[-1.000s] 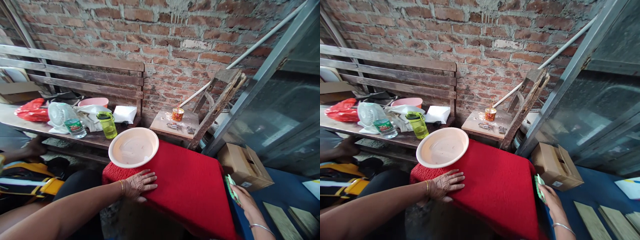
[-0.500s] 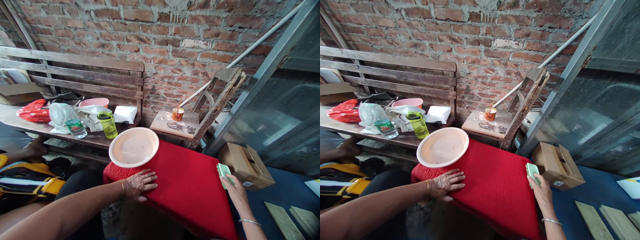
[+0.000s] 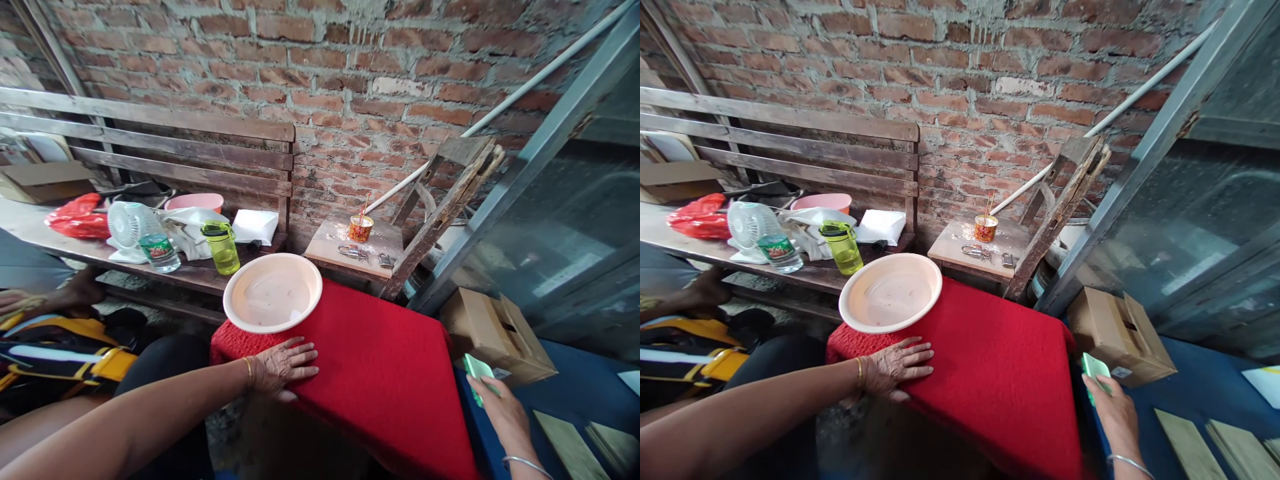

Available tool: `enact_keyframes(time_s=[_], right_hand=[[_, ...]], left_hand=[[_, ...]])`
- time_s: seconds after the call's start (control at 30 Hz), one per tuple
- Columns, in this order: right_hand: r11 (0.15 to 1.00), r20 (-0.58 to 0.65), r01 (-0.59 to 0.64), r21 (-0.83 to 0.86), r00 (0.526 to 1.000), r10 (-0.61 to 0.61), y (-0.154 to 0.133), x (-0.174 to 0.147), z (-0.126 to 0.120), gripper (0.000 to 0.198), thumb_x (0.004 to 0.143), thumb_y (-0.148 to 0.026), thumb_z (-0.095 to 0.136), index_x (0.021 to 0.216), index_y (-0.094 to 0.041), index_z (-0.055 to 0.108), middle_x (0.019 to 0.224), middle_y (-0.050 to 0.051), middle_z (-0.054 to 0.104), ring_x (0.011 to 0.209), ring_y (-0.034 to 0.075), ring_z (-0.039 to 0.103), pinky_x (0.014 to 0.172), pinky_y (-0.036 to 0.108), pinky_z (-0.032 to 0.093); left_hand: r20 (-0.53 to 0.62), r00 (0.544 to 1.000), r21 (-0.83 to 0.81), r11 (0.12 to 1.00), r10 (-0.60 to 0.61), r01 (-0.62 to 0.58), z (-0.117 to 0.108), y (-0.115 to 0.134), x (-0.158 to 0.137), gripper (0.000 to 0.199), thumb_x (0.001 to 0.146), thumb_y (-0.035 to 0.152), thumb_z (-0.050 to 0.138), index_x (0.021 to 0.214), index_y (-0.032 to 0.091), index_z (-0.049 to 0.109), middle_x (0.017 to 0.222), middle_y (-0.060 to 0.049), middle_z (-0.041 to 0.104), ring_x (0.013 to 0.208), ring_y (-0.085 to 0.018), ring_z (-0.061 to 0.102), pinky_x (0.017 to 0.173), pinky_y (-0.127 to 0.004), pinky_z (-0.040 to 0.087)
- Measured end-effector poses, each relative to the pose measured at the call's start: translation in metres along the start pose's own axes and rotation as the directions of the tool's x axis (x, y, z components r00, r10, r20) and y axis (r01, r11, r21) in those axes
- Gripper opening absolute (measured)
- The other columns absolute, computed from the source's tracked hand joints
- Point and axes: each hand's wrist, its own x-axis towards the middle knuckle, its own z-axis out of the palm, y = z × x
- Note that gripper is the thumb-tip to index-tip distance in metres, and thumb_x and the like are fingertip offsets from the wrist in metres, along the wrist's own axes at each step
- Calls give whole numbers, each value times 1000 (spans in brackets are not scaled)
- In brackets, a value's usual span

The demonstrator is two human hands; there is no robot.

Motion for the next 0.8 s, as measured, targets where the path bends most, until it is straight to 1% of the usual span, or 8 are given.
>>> enact_keyframes(time_s=[0.03, 0.1, 0.2, 0.33, 0.53, 0.67, 0.8], right_hand=[[999, 23, -28, 32, 999, 28, -1, -1, -2, 53, 61, -76, 50, 86, -32, 63, 76, 11, 70, 86, 39, 70, 78, 45, 52], [998, 18, -37, 60, 999, 36, -8, -4, -4, 53, 60, -75, 51, 86, -32, 63, 79, 11, 71, 92, 40, 69, 81, 46, 52], [997, 10, 12, 75, 1000, -13, -23, -8, -3, 60, 57, -76, 52, 90, -29, 66, 85, 12, 72, 96, 40, 68, 83, 46, 51], [996, 2, 77, 51, 997, -77, -37, -11, 3, 70, 55, -79, 51, 96, -25, 70, 93, 14, 72, 101, 40, 66, 88, 47, 51], [989, 25, 116, 88, 993, -118, -42, -10, 7, 71, 54, -77, 56, 95, -22, 73, 80, 13, 69, 93, 41, 66, 86, 51, 50], [991, 21, 106, 86, 994, -109, -42, -10, 7, 63, 56, -75, 57, 92, -24, 71, 81, 13, 68, 94, 41, 65, 85, 48, 49], [994, 35, 78, 71, 996, -81, -43, -10, 8, 63, 57, -76, 54, 92, -26, 69, 86, 14, 67, 97, 40, 64, 85, 46, 48]], left_hand=[[2, 1000, 7, 1000, 1, -1, 0, 0, 0, 78, 86, 58, 68, 150, 19, 49, 151, -20, 54, 142, -38, 47, 121, -56, 32], [4, 1000, 10, 1000, 0, 0, 1, 0, 0, 77, 86, 58, 68, 150, 18, 50, 150, -19, 54, 142, -39, 47, 121, -55, 32], [-1, 1000, -7, 1000, -17, 17, 2, 0, -1, 75, 87, 58, 66, 150, 20, 49, 151, -18, 54, 142, -38, 47, 121, -55, 32], [0, 999, -38, 999, -35, 35, 3, 0, -2, 75, 87, 58, 66, 151, 24, 48, 152, -16, 53, 143, -37, 46, 122, -55, 30], [16, 1000, -11, 1000, -26, 26, 3, 0, -1, 75, 87, 59, 65, 150, 22, 49, 151, -17, 54, 142, -37, 47, 121, -54, 32], [0, 999, -30, 999, -33, 33, 5, -1, -2, 75, 87, 59, 65, 151, 23, 48, 152, -17, 53, 142, -38, 46, 121, -56, 32], [-4, 1000, -31, 999, -27, 27, 7, -2, -3, 76, 87, 57, 66, 152, 23, 47, 153, -17, 52, 143, -38, 46, 122, -56, 30]])
